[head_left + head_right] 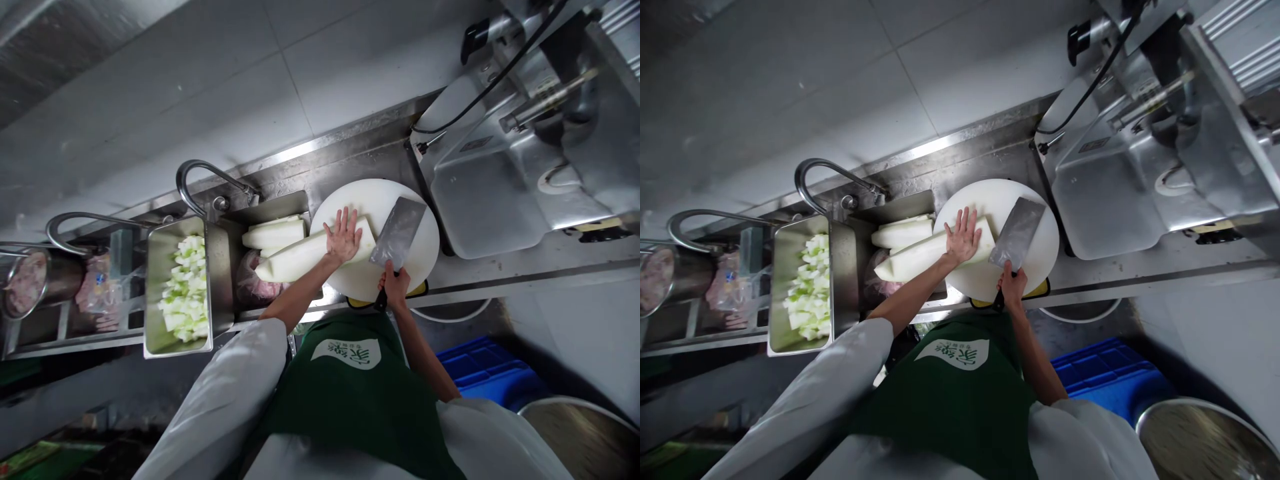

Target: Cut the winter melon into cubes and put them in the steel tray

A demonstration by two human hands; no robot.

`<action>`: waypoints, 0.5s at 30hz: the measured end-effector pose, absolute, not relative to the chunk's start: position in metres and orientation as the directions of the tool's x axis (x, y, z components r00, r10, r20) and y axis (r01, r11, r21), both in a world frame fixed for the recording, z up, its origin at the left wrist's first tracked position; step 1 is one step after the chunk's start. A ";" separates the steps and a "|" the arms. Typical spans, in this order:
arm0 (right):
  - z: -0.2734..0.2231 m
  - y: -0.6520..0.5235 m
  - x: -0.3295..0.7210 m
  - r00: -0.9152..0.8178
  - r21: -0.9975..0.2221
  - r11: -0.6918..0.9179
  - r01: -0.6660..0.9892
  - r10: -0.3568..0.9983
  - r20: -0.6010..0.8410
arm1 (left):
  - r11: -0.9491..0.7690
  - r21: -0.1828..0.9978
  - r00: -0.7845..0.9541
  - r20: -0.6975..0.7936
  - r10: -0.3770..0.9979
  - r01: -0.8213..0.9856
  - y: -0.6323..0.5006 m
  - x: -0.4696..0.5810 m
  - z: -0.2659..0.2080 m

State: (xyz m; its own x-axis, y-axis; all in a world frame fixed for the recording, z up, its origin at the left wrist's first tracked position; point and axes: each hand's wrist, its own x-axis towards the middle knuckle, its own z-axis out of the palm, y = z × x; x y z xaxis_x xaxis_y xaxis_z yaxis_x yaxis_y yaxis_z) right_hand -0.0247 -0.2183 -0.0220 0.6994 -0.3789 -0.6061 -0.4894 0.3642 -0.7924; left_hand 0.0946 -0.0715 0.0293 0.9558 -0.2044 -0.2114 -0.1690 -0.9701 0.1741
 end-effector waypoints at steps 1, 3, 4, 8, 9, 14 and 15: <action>-0.022 -0.216 -0.026 0.694 -0.791 0.368 -0.489 -0.385 -0.608 | -0.970 0.177 0.956 -0.212 -0.203 -0.167 -0.072 0.094 0.030; -0.020 -0.212 -0.030 0.691 -0.794 0.360 -0.490 -0.394 -0.606 | -0.970 0.180 0.957 -0.212 -0.199 -0.162 -0.072 0.094 0.030; -0.019 -0.210 -0.032 0.692 -0.796 0.351 -0.494 -0.395 -0.604 | -0.970 0.182 0.957 -0.211 -0.199 -0.161 -0.072 0.094 0.030; -0.014 -0.201 -0.035 0.687 -0.796 0.337 -0.502 -0.403 -0.604 | -0.969 0.184 0.957 -0.206 -0.202 -0.165 -0.072 0.094 0.028; -0.013 -0.199 -0.036 0.686 -0.796 0.344 -0.498 -0.405 -0.605 | -0.969 0.183 0.958 -0.202 -0.201 -0.165 -0.072 0.094 0.028; -0.009 -0.188 -0.047 0.668 -0.782 0.345 -0.519 -0.408 -0.623 | -0.968 0.194 0.965 -0.178 -0.192 -0.157 -0.072 0.093 0.025; -0.009 -0.185 -0.050 0.664 -0.779 0.344 -0.524 -0.408 -0.627 | -0.968 0.194 0.966 -0.173 -0.191 -0.157 -0.072 0.094 0.024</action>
State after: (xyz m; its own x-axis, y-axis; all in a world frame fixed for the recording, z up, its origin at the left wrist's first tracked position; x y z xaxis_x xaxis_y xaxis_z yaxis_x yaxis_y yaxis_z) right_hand -0.0495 -0.1853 -0.0092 0.6639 -0.4082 -0.6266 -0.5239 0.3440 -0.7792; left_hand 0.0937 -0.0716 0.0240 0.9662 -0.1914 -0.1730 -0.1570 -0.9683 0.1944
